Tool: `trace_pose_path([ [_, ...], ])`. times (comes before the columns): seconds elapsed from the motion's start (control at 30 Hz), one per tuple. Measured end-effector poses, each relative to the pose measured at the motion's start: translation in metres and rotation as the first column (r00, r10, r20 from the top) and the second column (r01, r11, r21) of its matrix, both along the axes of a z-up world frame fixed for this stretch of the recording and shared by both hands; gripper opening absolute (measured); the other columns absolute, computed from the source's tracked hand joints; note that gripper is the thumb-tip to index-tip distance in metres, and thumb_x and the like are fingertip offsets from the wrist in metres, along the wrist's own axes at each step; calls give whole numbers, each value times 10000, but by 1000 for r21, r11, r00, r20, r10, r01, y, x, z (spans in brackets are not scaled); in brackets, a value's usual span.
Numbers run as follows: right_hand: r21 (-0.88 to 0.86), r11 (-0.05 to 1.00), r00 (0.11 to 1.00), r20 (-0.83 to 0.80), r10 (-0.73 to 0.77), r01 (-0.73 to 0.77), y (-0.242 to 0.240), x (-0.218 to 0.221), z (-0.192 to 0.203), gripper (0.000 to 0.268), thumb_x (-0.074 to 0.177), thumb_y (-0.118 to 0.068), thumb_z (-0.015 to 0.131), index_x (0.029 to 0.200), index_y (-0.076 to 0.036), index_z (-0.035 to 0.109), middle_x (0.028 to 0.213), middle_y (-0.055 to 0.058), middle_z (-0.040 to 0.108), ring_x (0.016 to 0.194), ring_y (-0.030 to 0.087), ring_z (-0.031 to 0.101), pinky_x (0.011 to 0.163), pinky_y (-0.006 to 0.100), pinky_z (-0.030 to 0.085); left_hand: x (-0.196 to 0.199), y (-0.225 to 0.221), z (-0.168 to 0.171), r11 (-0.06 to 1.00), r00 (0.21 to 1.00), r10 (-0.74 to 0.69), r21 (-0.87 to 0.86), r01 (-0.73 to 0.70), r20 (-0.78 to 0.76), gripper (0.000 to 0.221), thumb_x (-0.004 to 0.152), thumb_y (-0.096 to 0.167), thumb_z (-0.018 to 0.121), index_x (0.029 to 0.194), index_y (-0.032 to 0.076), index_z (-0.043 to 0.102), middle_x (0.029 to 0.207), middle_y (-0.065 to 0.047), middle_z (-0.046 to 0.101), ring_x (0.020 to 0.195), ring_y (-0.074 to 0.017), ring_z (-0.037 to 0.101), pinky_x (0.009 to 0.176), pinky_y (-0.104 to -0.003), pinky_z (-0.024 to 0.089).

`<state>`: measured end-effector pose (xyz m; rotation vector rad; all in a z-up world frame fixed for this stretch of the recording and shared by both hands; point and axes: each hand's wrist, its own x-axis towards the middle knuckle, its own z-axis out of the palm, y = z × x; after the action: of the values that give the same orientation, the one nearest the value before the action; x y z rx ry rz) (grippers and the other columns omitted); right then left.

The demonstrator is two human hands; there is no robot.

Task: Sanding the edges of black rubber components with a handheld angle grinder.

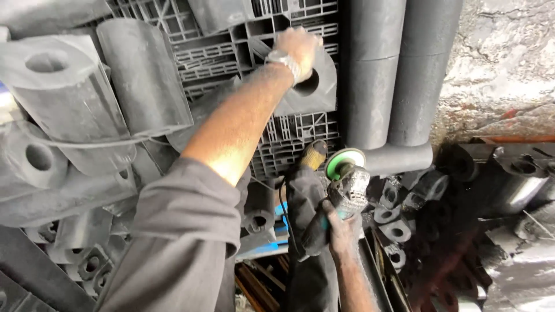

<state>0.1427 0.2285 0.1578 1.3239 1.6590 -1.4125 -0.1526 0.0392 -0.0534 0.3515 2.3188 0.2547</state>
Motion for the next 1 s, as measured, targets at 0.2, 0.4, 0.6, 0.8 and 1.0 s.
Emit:
trace_pose_path([
  [0.2,-36,985,978,123,170,-167,0,9,-44,721,762,-463,822,1271,0,608,1092,143,694,947,255,695,837,440,592,40,-13,29,987,993,117,114,-115,-8,553,893,69,650,1403,271,584,1189,-120,664,976,-304,717,776,-438,603],
  [0.4,5,949,948,40,315,-315,-5,-12,-53,823,786,-528,817,1358,-17,519,1207,135,609,1088,286,595,938,525,506,146,-16,115,613,643,759,446,-652,-104,415,1038,253,631,1429,166,525,1464,-109,542,1240,-302,647,977,-410,562],
  [0.6,3,940,930,145,337,-341,-22,-29,-67,753,726,-498,854,1260,-34,595,1100,101,678,1022,250,666,870,465,588,305,24,163,35,94,839,119,-992,537,504,1035,493,476,1261,72,636,1214,-96,711,1161,-231,676,1013,-385,518],
  [0.8,-5,959,958,56,283,-283,-39,-24,-69,662,731,-446,874,1172,5,673,1037,132,728,905,232,716,791,408,628,349,57,161,-49,58,652,117,-992,756,739,1052,591,285,1520,34,418,1560,-168,459,1459,-287,411,1202,-394,303],
  [1.0,-96,919,923,-77,377,-384,-20,40,-123,585,824,-383,850,1243,-17,671,1116,114,722,979,200,686,848,381,576,373,63,144,-59,47,673,118,-991,738,786,1073,580,221,1616,16,159,1731,-163,106,1606,-279,65,1285,-374,94],
])
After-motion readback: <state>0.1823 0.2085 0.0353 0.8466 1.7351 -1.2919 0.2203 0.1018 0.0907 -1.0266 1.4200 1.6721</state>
